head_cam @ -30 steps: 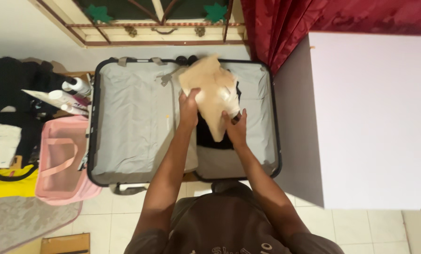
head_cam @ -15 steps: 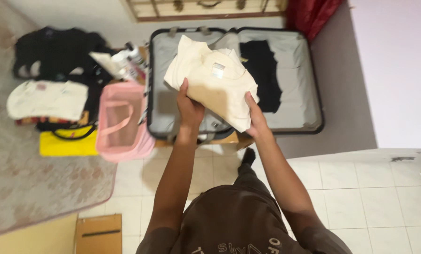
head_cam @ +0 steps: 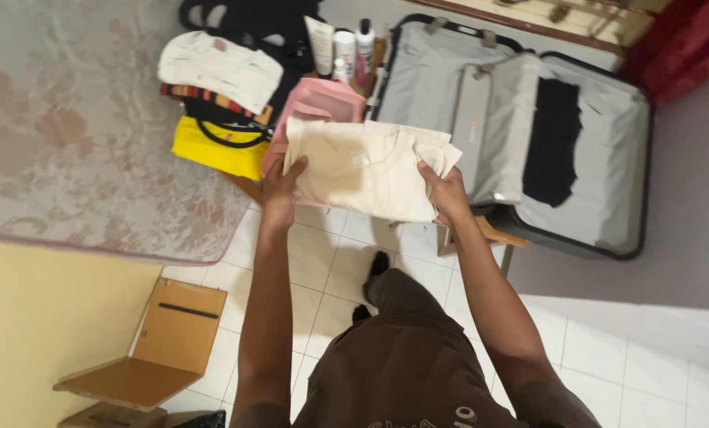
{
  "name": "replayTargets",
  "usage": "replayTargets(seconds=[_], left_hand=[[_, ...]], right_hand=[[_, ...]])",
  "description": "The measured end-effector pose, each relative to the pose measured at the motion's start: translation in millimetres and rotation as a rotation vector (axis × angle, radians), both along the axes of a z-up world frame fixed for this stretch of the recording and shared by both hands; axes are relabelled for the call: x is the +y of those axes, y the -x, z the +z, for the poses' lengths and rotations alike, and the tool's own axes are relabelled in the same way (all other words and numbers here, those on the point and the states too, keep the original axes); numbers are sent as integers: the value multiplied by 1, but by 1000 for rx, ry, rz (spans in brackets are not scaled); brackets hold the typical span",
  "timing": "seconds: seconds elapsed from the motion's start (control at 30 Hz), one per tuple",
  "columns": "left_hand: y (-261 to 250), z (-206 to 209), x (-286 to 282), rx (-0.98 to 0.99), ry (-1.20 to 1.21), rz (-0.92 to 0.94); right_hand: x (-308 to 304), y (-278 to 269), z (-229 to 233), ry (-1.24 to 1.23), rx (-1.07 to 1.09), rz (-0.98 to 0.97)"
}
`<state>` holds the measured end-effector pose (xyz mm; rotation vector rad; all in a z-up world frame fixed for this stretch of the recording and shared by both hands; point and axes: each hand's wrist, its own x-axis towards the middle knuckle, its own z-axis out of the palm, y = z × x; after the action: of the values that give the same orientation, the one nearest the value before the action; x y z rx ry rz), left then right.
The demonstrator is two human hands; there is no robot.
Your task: The person removes folded clothes from an open suitcase and places them on a nearby bed. They then close the suitcase, secure the internal straps, and zip it shut.
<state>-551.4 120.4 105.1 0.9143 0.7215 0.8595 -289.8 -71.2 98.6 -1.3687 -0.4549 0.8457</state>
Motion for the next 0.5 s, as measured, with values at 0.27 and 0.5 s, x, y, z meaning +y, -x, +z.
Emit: replayTargets(seconds=[0.27,0.5], left_hand=[[52,10,68,239,-105,79],[63,21,160,257,-134,148]], right_hand=[[99,25,2,-4,20,72],[202,31,-7,19,-21,75]])
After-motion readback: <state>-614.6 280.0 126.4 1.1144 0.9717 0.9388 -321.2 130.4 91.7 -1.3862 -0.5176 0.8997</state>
